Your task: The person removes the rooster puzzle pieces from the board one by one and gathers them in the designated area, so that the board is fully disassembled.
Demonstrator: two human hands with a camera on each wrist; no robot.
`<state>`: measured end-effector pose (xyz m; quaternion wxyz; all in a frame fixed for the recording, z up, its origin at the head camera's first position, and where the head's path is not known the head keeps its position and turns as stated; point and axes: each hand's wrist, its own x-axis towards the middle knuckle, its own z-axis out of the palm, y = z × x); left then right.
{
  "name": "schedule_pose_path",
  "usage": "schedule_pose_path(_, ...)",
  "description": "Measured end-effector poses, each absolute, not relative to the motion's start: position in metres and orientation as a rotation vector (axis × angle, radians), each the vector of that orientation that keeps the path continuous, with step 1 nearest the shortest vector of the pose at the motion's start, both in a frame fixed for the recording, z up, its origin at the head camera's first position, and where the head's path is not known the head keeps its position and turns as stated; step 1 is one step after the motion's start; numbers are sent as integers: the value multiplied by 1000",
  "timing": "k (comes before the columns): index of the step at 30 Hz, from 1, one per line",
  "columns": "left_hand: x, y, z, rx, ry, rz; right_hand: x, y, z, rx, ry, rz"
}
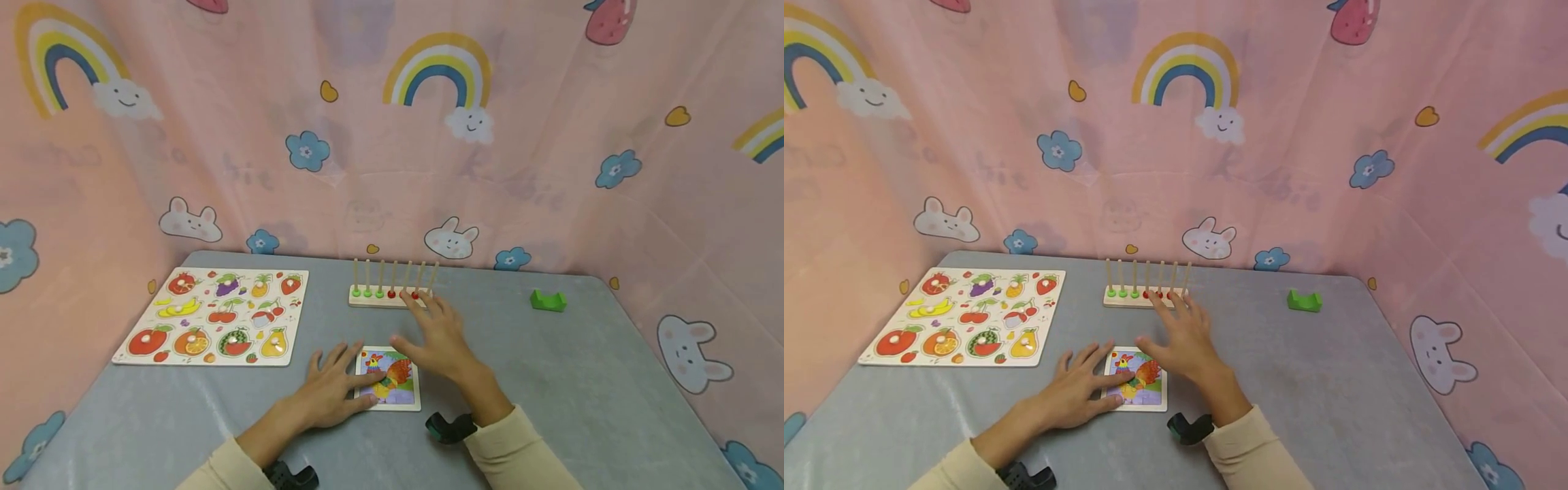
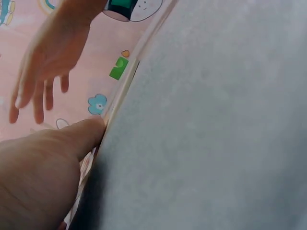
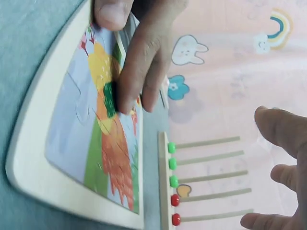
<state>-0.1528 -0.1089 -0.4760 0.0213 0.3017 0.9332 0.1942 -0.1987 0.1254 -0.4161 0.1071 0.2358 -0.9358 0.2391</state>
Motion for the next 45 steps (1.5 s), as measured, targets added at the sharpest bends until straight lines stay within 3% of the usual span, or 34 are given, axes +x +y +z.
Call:
schedule_pose_path(23, -151, -109, -480, 932, 2919, 587, -203, 93, -459, 857, -2766, 1151)
schedule_pose_path(45, -151, -108, -479, 938, 2958, 546, -200, 86, -464, 879, -2865, 939)
